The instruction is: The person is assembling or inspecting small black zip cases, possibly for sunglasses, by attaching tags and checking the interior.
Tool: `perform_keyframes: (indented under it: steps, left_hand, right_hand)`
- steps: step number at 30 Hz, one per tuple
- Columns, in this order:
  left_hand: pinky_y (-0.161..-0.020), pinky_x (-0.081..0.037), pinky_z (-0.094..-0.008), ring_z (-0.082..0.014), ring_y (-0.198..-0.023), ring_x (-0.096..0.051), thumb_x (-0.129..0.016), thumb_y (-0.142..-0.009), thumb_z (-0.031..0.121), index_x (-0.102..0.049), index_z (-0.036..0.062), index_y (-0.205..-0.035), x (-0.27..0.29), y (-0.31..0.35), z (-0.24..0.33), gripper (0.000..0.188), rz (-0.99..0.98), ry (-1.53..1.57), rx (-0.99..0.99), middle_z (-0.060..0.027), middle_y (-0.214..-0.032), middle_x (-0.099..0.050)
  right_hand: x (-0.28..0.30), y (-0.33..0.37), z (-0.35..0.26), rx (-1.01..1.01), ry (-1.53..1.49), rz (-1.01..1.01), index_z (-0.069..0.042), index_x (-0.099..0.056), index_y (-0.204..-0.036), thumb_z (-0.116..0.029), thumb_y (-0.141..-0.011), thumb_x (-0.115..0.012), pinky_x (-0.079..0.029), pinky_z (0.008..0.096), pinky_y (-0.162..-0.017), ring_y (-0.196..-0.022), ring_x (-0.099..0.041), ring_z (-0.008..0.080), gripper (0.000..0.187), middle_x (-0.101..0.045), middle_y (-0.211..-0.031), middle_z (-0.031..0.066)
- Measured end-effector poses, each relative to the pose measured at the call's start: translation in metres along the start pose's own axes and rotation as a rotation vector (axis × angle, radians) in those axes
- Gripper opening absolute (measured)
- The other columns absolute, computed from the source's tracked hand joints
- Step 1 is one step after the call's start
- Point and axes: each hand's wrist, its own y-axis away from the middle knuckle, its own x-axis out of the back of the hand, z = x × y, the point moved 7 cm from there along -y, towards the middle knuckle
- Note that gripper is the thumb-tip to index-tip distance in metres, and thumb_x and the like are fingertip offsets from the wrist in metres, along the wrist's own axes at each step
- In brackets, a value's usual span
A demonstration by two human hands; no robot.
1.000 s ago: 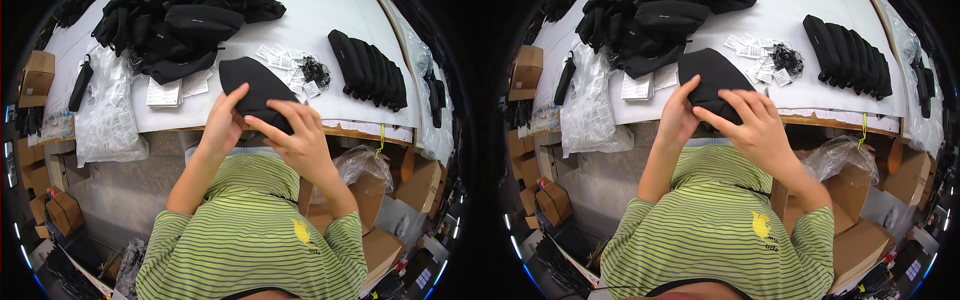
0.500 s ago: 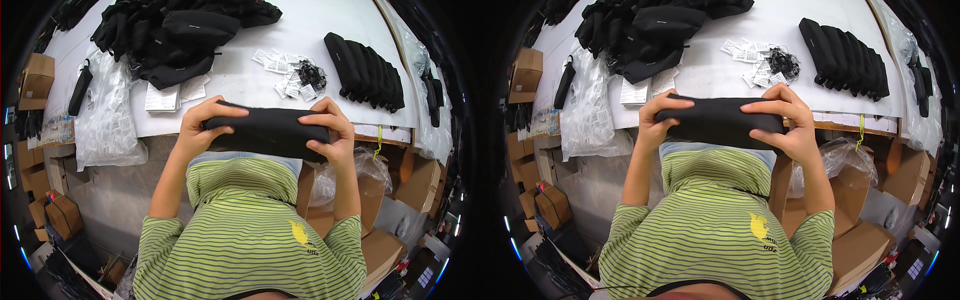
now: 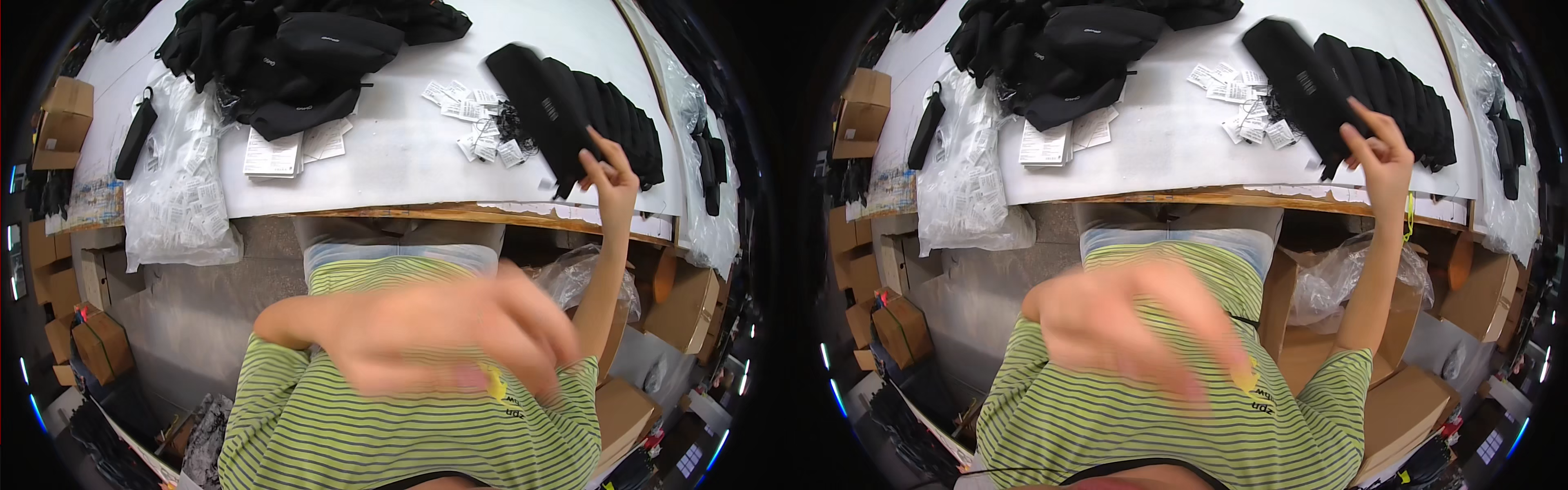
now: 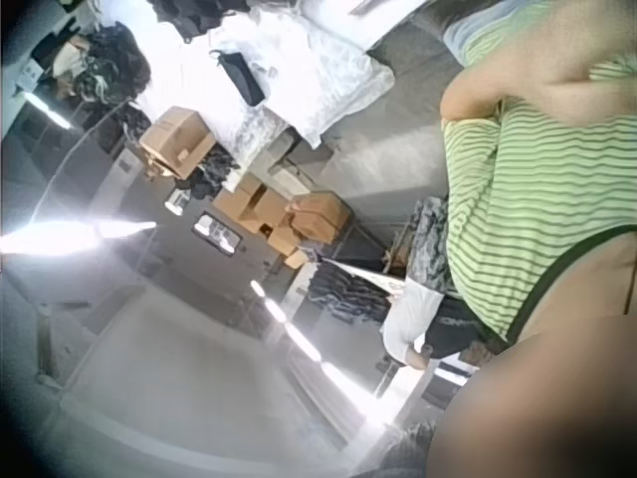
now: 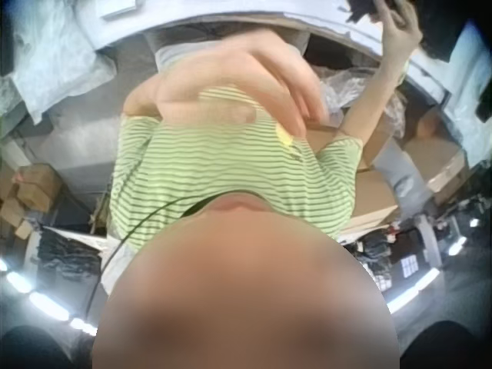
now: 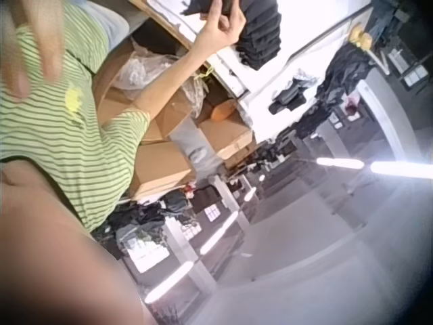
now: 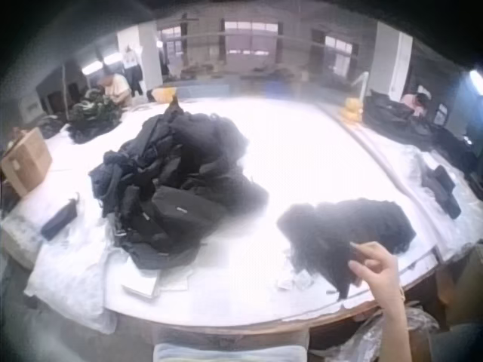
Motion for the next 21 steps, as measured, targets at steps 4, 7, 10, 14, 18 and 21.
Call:
perform_keyframes:
  steps: [4, 7, 10, 14, 18, 21]
  left_hand:
    - [-0.069, -0.049, -0.028, -0.0241, -0.093, -0.059, -0.047, -0.094, 0.014, -0.064, 0.0005, -0.105, -0.037, -0.024, 0.006, 0.024, 0.165, 0.53, 0.005, -0.018, -0.115, -0.057]
    - [-0.074, -0.046, -0.0304, -0.0245, -0.098, -0.056, -0.046, -0.095, 0.016, -0.063, 0.0, -0.105, -0.046, -0.033, 0.006, 0.026, 0.132, 0.577, -0.009, -0.0161, -0.114, -0.058]
    - [-0.08, -0.044, -0.0328, -0.025, -0.103, -0.052, -0.044, -0.096, 0.018, -0.063, -0.0005, -0.106, -0.051, -0.039, 0.006, 0.028, 0.106, 0.601, -0.025, -0.0141, -0.112, -0.059]
    - [-0.087, -0.04, -0.036, -0.0256, -0.11, -0.047, -0.042, -0.098, 0.021, -0.062, -0.0012, -0.106, -0.055, -0.042, 0.009, 0.031, 0.071, 0.639, -0.042, -0.0115, -0.11, -0.06]
    - [-0.095, -0.037, -0.0393, -0.0262, -0.116, -0.043, -0.04, -0.099, 0.024, -0.061, -0.0019, -0.106, -0.061, -0.045, 0.01, 0.034, 0.021, 0.707, -0.053, -0.0088, -0.108, -0.061]
    - [-0.096, -0.037, -0.0406, -0.0266, -0.118, -0.041, -0.04, -0.1, 0.024, -0.061, -0.0024, -0.106, -0.058, -0.045, 0.012, 0.034, -0.009, 0.682, -0.101, -0.0092, -0.108, -0.061]
  right_hand:
    - [-0.002, -0.032, 0.031, 0.103, 0.124, 0.16, -0.008, -0.067, -0.113, -0.007, -0.081, -0.071, -0.046, 0.0176, -0.053, -0.058, -0.058, 0.0053, 0.032, -0.059, -0.103, 0.0039]
    - [-0.006, -0.04, 0.06, 0.076, 0.316, 0.226, -0.016, -0.066, -0.115, -0.015, -0.079, -0.074, -0.048, 0.0209, -0.055, -0.056, -0.058, 0.0088, 0.037, -0.056, -0.098, 0.0054]
    - [-0.012, -0.041, 0.081, 0.084, 0.645, 0.227, -0.024, -0.067, -0.114, -0.02, -0.076, -0.075, -0.05, 0.0267, -0.063, -0.06, -0.058, 0.0103, 0.039, -0.055, -0.098, 0.0063]
    - [-0.003, -0.046, 0.091, 0.042, 0.721, 0.248, -0.025, -0.067, -0.113, -0.022, -0.078, -0.073, -0.05, 0.0294, -0.068, -0.069, -0.06, 0.015, 0.036, -0.055, -0.097, 0.0065]
    - [0.036, -0.061, 0.118, 0.048, 0.771, 0.252, -0.024, -0.068, -0.112, -0.03, -0.082, -0.068, -0.048, 0.0352, -0.082, -0.09, -0.06, 0.0269, 0.031, -0.057, -0.098, 0.0099]
    - [0.043, -0.069, 0.119, -0.01, 0.752, 0.179, -0.025, -0.066, -0.115, -0.032, -0.082, -0.067, -0.047, 0.0351, -0.086, -0.097, -0.06, 0.0272, 0.033, -0.059, -0.104, 0.0104]
